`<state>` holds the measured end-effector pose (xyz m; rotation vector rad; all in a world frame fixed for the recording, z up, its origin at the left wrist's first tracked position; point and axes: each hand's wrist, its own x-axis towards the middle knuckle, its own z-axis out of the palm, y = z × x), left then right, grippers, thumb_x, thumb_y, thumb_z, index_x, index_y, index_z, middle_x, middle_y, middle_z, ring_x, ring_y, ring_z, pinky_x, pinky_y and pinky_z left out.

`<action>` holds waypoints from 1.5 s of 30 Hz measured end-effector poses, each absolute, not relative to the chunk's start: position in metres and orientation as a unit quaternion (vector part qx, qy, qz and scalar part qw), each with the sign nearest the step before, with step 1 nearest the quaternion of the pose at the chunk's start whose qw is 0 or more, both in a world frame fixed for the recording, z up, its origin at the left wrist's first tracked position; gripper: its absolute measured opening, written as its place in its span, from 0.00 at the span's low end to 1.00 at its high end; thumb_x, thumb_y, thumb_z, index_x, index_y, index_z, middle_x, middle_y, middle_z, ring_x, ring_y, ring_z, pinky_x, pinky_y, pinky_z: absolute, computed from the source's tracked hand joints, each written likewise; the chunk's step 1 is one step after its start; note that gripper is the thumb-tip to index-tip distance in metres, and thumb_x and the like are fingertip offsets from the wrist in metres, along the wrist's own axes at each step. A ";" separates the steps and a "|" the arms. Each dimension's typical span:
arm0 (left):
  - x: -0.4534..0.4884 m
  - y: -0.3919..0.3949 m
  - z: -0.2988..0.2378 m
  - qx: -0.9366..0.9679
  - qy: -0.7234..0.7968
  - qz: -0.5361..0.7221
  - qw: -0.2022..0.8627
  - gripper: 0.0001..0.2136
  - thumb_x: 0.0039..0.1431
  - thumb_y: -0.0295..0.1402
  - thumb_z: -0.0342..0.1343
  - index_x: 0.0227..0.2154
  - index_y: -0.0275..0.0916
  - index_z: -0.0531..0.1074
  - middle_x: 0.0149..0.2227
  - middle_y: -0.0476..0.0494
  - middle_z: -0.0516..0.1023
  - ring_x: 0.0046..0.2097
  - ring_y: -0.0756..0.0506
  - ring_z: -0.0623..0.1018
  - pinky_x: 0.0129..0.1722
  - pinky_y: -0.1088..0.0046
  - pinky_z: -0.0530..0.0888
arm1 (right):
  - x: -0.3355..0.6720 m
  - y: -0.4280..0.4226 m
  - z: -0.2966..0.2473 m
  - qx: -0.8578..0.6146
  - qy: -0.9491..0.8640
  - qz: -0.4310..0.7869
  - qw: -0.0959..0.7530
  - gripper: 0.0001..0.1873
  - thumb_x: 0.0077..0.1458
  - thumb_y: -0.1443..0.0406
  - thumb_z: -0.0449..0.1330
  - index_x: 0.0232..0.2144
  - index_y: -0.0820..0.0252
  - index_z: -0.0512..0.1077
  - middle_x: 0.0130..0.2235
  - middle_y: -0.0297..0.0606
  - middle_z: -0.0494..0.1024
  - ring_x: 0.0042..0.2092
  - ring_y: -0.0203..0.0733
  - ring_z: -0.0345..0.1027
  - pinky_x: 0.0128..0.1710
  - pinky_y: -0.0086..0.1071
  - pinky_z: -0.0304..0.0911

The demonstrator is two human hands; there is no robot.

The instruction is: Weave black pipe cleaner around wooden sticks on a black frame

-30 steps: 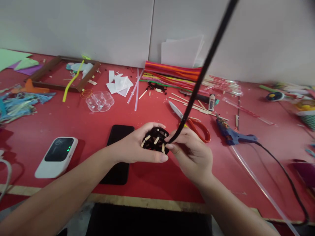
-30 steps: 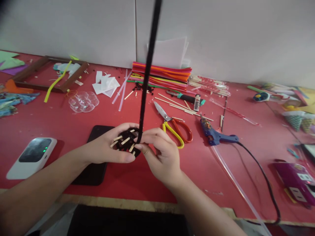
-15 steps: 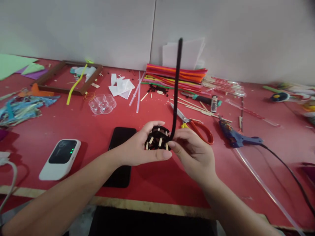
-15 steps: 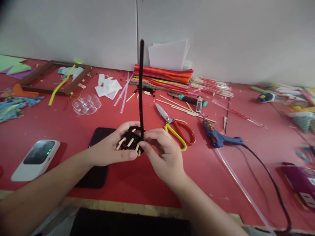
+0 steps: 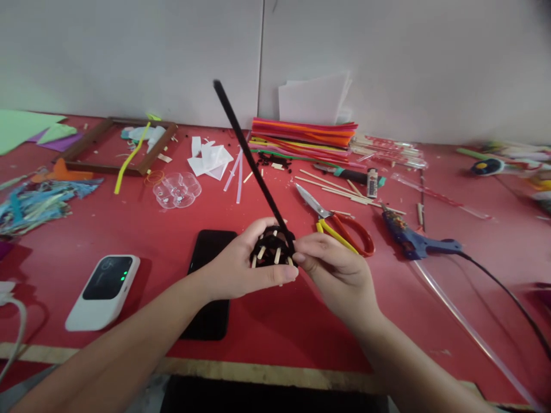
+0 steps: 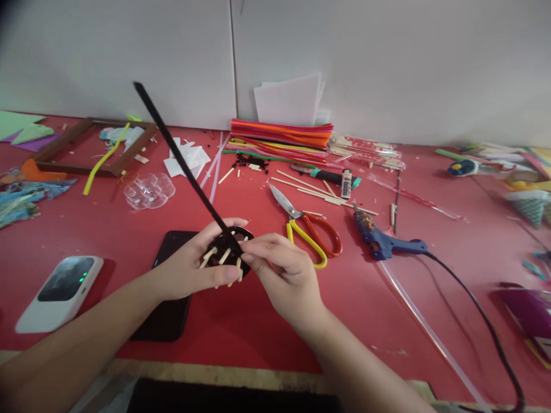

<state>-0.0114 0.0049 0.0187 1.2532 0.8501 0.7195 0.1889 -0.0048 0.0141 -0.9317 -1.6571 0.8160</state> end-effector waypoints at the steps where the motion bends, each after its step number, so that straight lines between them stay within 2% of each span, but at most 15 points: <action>1: -0.011 0.005 0.020 0.556 0.383 0.319 0.665 0.32 0.55 0.41 0.71 0.57 0.43 0.62 0.42 0.47 0.73 0.37 0.49 0.76 0.36 0.72 0.74 | 0.189 -0.005 0.015 -0.387 -0.685 0.344 0.512 0.13 0.59 0.72 0.65 0.37 0.47 0.84 0.34 0.32 0.84 0.34 0.36 0.78 0.34 0.31 0.76; 6: -0.010 0.004 0.024 0.544 0.390 0.320 0.670 0.34 0.53 0.39 0.71 0.58 0.42 0.62 0.47 0.44 0.73 0.38 0.49 0.75 0.37 0.72 0.74 | 0.188 -0.007 0.015 -0.402 -0.664 0.365 0.514 0.12 0.56 0.72 0.67 0.39 0.49 0.84 0.35 0.34 0.86 0.35 0.37 0.80 0.36 0.30 0.77; 9: -0.011 0.005 0.023 0.541 0.367 0.321 0.685 0.31 0.53 0.37 0.71 0.57 0.42 0.63 0.47 0.44 0.74 0.38 0.50 0.75 0.37 0.72 0.74 | 0.188 -0.008 0.014 -0.409 -0.660 0.382 0.501 0.10 0.56 0.70 0.68 0.38 0.49 0.84 0.35 0.34 0.86 0.34 0.36 0.80 0.34 0.28 0.76; 15: -0.015 0.007 0.023 0.547 0.342 0.301 0.702 0.28 0.55 0.36 0.70 0.54 0.41 0.64 0.38 0.50 0.75 0.32 0.52 0.75 0.35 0.73 0.74 | 0.190 -0.008 0.016 -0.422 -0.668 0.412 0.455 0.11 0.55 0.67 0.69 0.41 0.51 0.85 0.32 0.36 0.87 0.27 0.36 0.77 0.23 0.26 0.71; 20: -0.015 0.004 0.021 0.545 0.362 0.287 0.700 0.33 0.54 0.37 0.72 0.59 0.42 0.62 0.41 0.48 0.74 0.33 0.52 0.75 0.34 0.73 0.75 | 0.191 -0.010 0.015 -0.421 -0.649 0.468 0.428 0.12 0.55 0.65 0.67 0.42 0.53 0.86 0.32 0.36 0.87 0.28 0.39 0.79 0.27 0.29 0.75; 22: -0.016 0.004 0.016 0.543 0.355 0.297 0.701 0.38 0.54 0.42 0.73 0.62 0.44 0.59 0.47 0.43 0.74 0.36 0.49 0.77 0.36 0.71 0.77 | 0.189 -0.010 0.014 -0.420 -0.615 0.510 0.431 0.10 0.55 0.64 0.68 0.40 0.53 0.85 0.29 0.35 0.85 0.27 0.38 0.78 0.26 0.29 0.74; 24: -0.017 0.006 0.009 0.545 0.334 0.334 0.692 0.43 0.51 0.48 0.74 0.65 0.45 0.58 0.55 0.37 0.73 0.45 0.43 0.80 0.43 0.67 0.79 | 0.187 -0.009 0.014 -0.424 -0.574 0.543 0.442 0.07 0.55 0.63 0.68 0.37 0.55 0.85 0.27 0.34 0.83 0.26 0.37 0.76 0.25 0.29 0.74; 26: -0.018 0.009 0.001 0.544 0.312 0.410 0.662 0.46 0.47 0.56 0.73 0.65 0.47 0.60 0.63 0.35 0.68 0.58 0.36 0.76 0.55 0.61 0.77 | 0.185 -0.007 0.015 -0.434 -0.511 0.572 0.473 0.06 0.55 0.61 0.69 0.34 0.57 0.82 0.25 0.33 0.81 0.24 0.36 0.74 0.24 0.28 0.72; 27: -0.019 0.010 -0.001 0.543 0.303 0.445 0.644 0.46 0.46 0.58 0.72 0.65 0.48 0.61 0.67 0.34 0.64 0.63 0.33 0.73 0.57 0.59 0.76 | 0.184 -0.006 0.016 -0.439 -0.470 0.587 0.492 0.07 0.55 0.60 0.69 0.33 0.57 0.81 0.25 0.33 0.80 0.24 0.35 0.74 0.24 0.28 0.72; 29: -0.018 0.011 -0.004 0.563 0.305 0.480 0.600 0.48 0.44 0.60 0.72 0.66 0.49 0.60 0.71 0.34 0.60 0.66 0.32 0.70 0.60 0.57 0.75 | 0.184 -0.003 0.017 -0.442 -0.388 0.621 0.518 0.10 0.53 0.58 0.71 0.31 0.58 0.77 0.25 0.32 0.80 0.25 0.36 0.75 0.25 0.29 0.72; 31: -0.016 0.010 -0.003 0.615 0.332 0.474 0.535 0.50 0.46 0.56 0.73 0.68 0.50 0.56 0.71 0.32 0.60 0.67 0.31 0.69 0.63 0.53 0.74 | 0.184 -0.001 0.018 -0.435 -0.333 0.656 0.519 0.13 0.49 0.58 0.74 0.31 0.58 0.76 0.27 0.33 0.81 0.27 0.38 0.78 0.27 0.29 0.74; 34: -0.013 0.007 0.002 0.718 0.376 0.494 0.315 0.43 0.50 0.47 0.75 0.66 0.48 0.61 0.72 0.31 0.55 0.73 0.28 0.59 0.67 0.46 0.68 | 0.184 0.000 0.019 -0.413 -0.288 0.696 0.511 0.16 0.45 0.59 0.77 0.31 0.57 0.76 0.28 0.32 0.82 0.29 0.39 0.81 0.29 0.29 0.76; 37: -0.012 0.002 0.006 0.779 0.366 0.485 0.155 0.31 0.55 0.37 0.73 0.60 0.47 0.68 0.69 0.34 0.59 0.72 0.29 0.61 0.67 0.45 0.69 | 0.183 -0.001 0.018 -0.401 -0.265 0.718 0.504 0.15 0.42 0.60 0.79 0.30 0.56 0.79 0.28 0.30 0.83 0.30 0.37 0.81 0.31 0.28 0.77; 43: -0.011 -0.001 0.009 0.792 0.372 0.468 0.120 0.12 0.61 0.29 0.66 0.47 0.45 0.75 0.67 0.38 0.62 0.70 0.32 0.66 0.64 0.51 0.74 | 0.183 -0.001 0.014 -0.405 -0.266 0.720 0.497 0.15 0.43 0.59 0.78 0.30 0.55 0.79 0.29 0.29 0.83 0.31 0.37 0.81 0.36 0.32 0.79; 45: -0.011 -0.001 0.008 0.789 0.386 0.461 0.131 0.10 0.63 0.28 0.64 0.45 0.44 0.75 0.66 0.38 0.62 0.69 0.34 0.67 0.64 0.53 0.75 | 0.185 0.001 0.014 -0.410 -0.268 0.722 0.489 0.14 0.45 0.59 0.77 0.31 0.55 0.78 0.28 0.29 0.82 0.30 0.35 0.79 0.33 0.30 0.77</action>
